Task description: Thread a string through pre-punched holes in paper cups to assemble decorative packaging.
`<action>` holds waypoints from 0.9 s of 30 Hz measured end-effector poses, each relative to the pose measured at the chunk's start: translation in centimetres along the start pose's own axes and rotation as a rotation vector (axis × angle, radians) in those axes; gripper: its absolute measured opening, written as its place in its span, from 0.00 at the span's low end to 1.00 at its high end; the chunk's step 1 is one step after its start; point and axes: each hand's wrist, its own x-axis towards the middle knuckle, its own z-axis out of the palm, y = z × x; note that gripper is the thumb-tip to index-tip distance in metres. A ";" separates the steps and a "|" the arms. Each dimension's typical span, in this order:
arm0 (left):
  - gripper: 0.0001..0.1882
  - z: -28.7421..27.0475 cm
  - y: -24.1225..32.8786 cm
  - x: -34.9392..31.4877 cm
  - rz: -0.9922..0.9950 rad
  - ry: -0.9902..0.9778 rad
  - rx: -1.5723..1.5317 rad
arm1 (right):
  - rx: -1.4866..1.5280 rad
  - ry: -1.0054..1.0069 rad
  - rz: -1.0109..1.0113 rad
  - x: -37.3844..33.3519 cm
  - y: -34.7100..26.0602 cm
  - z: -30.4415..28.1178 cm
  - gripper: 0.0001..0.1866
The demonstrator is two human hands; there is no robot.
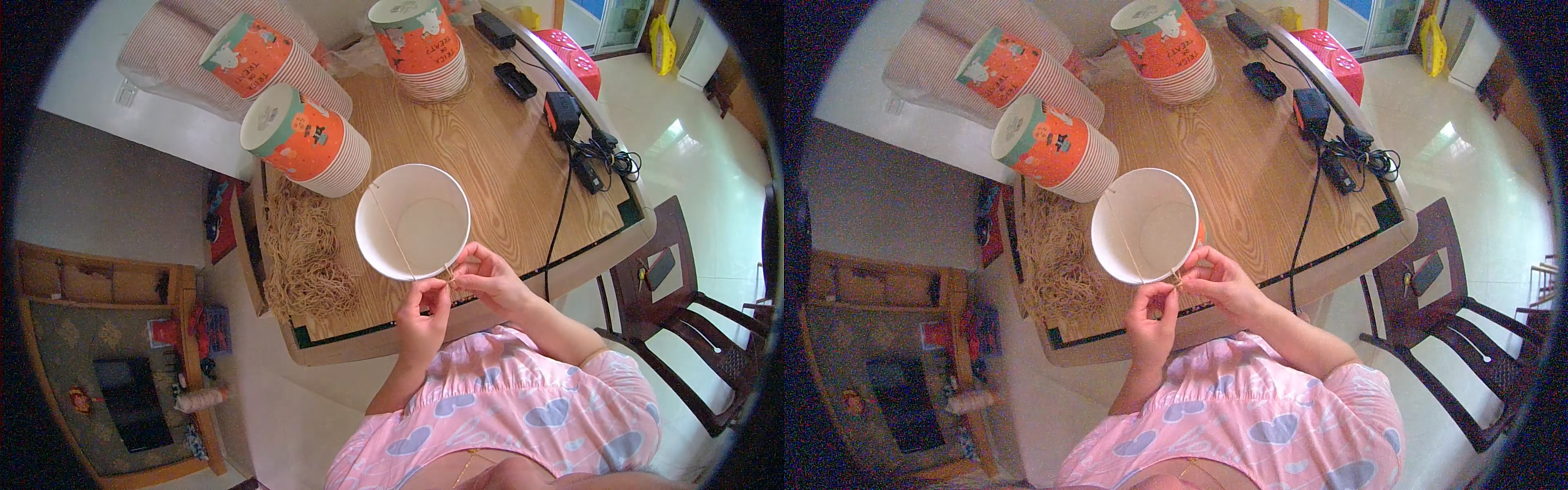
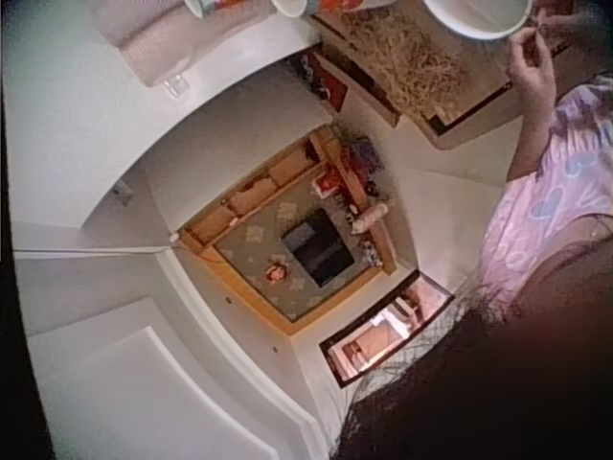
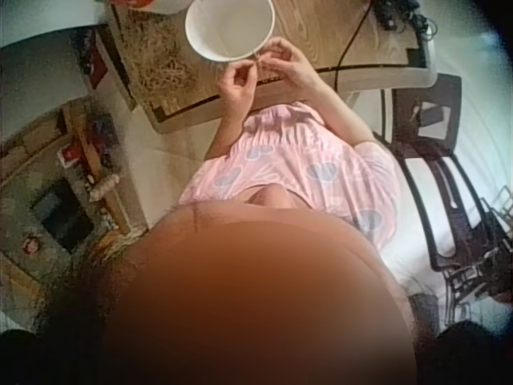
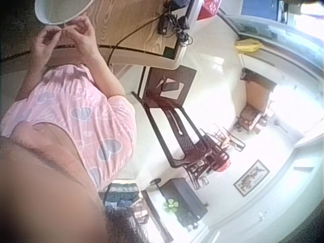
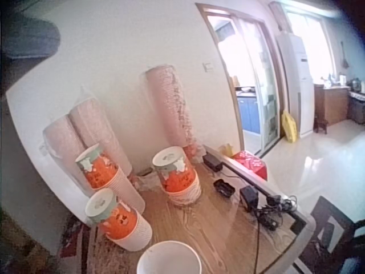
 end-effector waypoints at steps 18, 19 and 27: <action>0.08 -0.1 0.8 0.5 0.284 -0.005 0.150 | -0.109 0.008 -0.096 -0.2 -0.2 -0.1 0.11; 0.08 -0.1 0.6 0.5 0.307 -0.013 0.172 | -0.112 0.016 -0.094 -0.2 -0.2 -0.2 0.11; 0.09 -0.1 0.3 0.5 0.442 0.012 0.362 | -0.269 0.055 -0.131 -0.4 0.1 -0.5 0.10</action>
